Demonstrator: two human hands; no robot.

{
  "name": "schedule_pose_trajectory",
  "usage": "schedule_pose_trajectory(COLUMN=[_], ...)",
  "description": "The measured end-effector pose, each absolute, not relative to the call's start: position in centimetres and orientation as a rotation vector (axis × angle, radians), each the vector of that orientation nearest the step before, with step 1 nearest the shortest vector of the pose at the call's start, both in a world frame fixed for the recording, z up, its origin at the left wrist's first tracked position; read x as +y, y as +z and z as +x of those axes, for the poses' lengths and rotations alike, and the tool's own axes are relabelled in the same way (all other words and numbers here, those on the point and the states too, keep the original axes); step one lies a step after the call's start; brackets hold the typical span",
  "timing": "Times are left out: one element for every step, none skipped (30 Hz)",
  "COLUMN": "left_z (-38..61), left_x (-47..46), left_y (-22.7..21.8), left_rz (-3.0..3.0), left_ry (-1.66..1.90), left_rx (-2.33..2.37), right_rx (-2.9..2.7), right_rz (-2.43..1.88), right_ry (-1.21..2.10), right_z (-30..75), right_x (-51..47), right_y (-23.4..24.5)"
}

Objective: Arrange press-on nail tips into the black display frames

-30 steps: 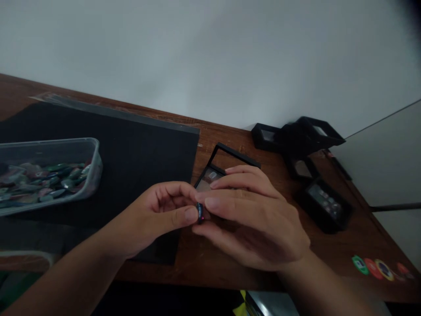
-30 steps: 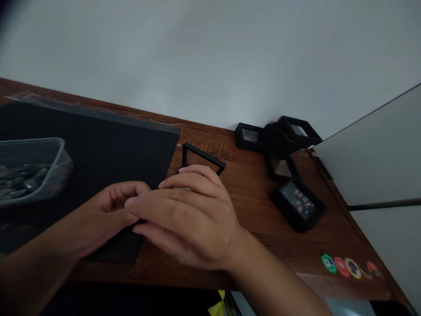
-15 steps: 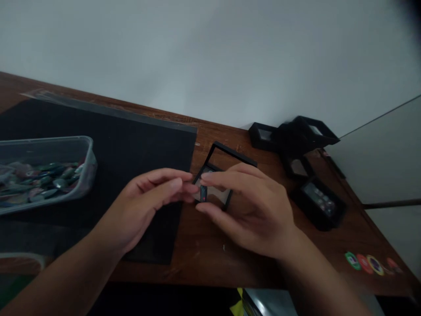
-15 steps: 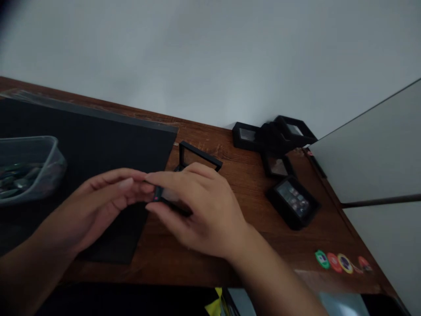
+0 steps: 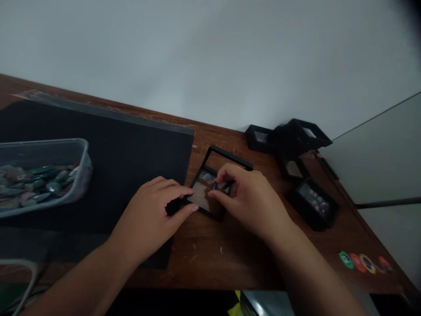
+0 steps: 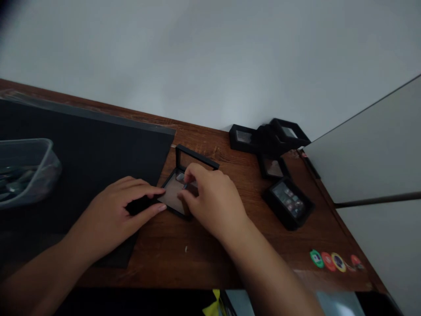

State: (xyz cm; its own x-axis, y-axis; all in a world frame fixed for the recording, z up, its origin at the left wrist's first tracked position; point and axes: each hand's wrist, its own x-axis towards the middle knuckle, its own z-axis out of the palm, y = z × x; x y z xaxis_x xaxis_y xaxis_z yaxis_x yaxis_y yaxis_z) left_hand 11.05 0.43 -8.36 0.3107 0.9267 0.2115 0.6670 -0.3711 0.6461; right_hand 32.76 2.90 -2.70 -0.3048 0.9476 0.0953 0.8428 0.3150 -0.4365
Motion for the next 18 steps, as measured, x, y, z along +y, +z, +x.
schedule_pose_trajectory(left_z=[11.0,11.0,11.1,11.1,11.2,11.3,11.4,11.5,11.6,11.7,11.8,11.9,11.9,12.0,12.0,12.0,12.0,11.9], left_x=[0.4,0.4,0.4,0.4,0.3,0.3,0.3,0.3,0.3,0.2,0.2,0.1,0.1,0.0,-0.1,-0.2,-0.3,-0.4], left_y=[-8.5,-8.5,-8.6,-8.6,-8.6,-8.6,-8.6,-8.6,-8.5,-8.5,-8.4,-8.3,-8.2,-8.2,-8.1,-8.1,-8.0,-7.9], left_rz=[2.147,2.156,2.169,2.186,2.206,2.227,2.244,2.256,2.264,2.267,2.268,2.270,2.274,2.279,2.287,2.295,2.304,2.310], left_ry=[0.784,0.785,0.790,0.797,0.806,0.810,0.812,0.807,0.799,0.792,0.787,0.785,0.787,0.792,0.799,0.810,0.827,0.854], left_rx=[1.407,1.403,1.396,1.381,1.358,1.329,1.298,1.269,1.243,1.227,1.215,1.206,1.198,1.190,1.179,1.166,1.147,1.129], right_rx=[-2.247,-2.242,-2.235,-2.228,-2.218,-2.206,-2.194,-2.182,-2.170,-2.158,-2.148,-2.140,-2.131,-2.121,-2.112,-2.106,-2.100,-2.093], right_rz=[-1.625,-1.641,-1.653,-1.662,-1.670,-1.677,-1.681,-1.685,-1.687,-1.690,-1.692,-1.694,-1.694,-1.693,-1.686,-1.672,-1.653,-1.630], right_ry=[0.450,0.466,0.486,0.503,0.514,0.517,0.514,0.510,0.506,0.501,0.495,0.490,0.487,0.487,0.493,0.509,0.531,0.558], right_z=[32.8,32.7,32.7,32.7,32.7,32.7,32.7,32.7,32.8,32.8,32.8,32.8,32.8,32.7,32.7,32.7,32.7,32.8], right_x=[3.0,3.1,3.2,3.2,3.3,3.4,3.5,3.6,3.7,3.8,3.9,4.0,4.0,4.1,4.2,4.3,4.4,4.5], right_y=[-2.8,-2.9,-3.1,-3.2,-3.4,-3.6,-3.7,-3.9,-4.0,-4.1,-4.2,-4.3,-4.4,-4.4,-4.5,-4.5,-4.6,-4.7])
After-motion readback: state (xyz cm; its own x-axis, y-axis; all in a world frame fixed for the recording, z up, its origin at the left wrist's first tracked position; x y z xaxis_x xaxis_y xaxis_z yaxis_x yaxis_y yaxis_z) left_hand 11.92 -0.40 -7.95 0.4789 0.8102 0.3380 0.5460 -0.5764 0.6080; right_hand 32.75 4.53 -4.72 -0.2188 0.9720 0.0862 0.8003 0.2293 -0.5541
